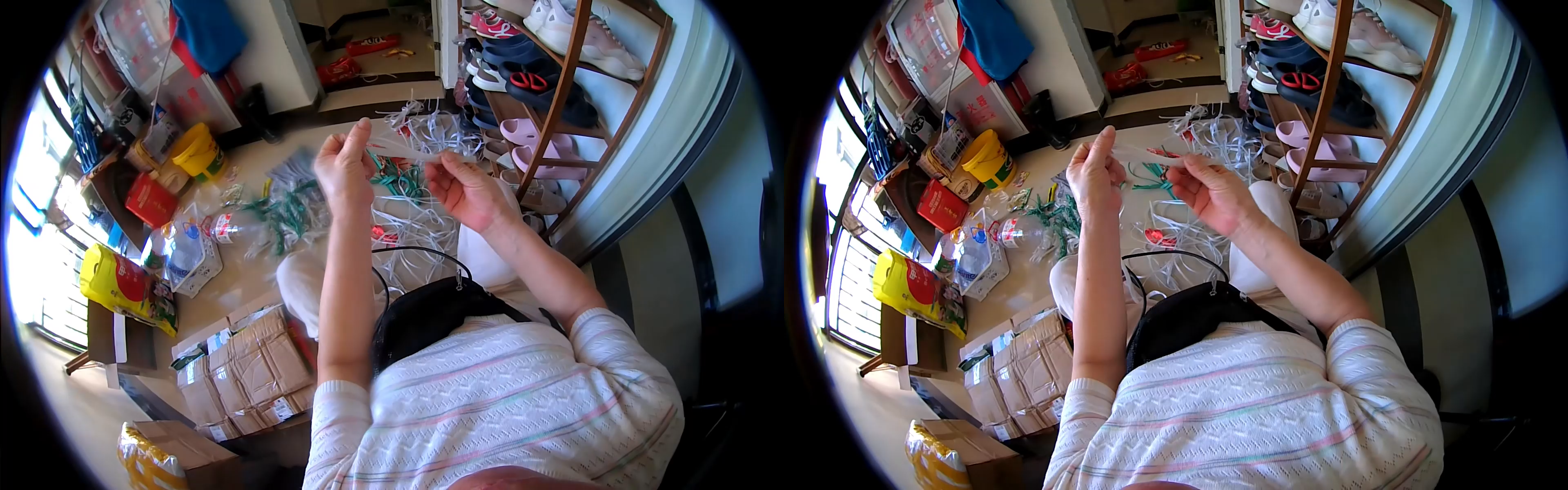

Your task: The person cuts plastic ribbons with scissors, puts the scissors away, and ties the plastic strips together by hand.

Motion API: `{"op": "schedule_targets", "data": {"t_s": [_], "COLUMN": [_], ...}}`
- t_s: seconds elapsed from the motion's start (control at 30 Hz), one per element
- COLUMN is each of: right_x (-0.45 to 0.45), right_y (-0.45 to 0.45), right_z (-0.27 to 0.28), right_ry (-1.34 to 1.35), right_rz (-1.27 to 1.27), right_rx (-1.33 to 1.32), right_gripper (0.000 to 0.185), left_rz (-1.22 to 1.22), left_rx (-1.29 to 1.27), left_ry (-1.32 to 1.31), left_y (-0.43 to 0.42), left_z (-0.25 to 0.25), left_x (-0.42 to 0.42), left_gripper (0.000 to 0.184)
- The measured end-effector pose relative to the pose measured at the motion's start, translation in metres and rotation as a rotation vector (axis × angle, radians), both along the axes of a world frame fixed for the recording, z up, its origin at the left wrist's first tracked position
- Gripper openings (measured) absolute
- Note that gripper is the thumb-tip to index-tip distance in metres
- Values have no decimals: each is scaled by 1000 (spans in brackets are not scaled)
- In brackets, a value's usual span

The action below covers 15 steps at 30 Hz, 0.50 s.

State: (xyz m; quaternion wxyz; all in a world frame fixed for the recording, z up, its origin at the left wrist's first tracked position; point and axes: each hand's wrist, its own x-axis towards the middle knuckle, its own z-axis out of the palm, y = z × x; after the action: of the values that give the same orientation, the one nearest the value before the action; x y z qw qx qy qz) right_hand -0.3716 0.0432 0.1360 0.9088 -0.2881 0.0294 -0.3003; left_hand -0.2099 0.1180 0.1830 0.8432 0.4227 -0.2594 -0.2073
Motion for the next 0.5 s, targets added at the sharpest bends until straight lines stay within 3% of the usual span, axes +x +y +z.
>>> {"op": "schedule_targets", "data": {"t_s": [0.1, 0.3, 0.5], "right_x": [10, 19, 16], "right_y": [4, 14, 10], "right_z": [-18, -33, -42], "right_ry": [-11, -10, 19], "right_rz": [81, 152, 174], "right_rx": [63, 141, 186], "right_gripper": [14, 14, 14], "left_rz": [-51, -287, -449], "left_rx": [-77, -187, -202], "left_ry": [112, 222, 133], "left_y": [-4, -1, -4], "left_z": [-1, 8, 3], "left_x": [8, 5, -3], "left_gripper": [11, 7, 11]}}
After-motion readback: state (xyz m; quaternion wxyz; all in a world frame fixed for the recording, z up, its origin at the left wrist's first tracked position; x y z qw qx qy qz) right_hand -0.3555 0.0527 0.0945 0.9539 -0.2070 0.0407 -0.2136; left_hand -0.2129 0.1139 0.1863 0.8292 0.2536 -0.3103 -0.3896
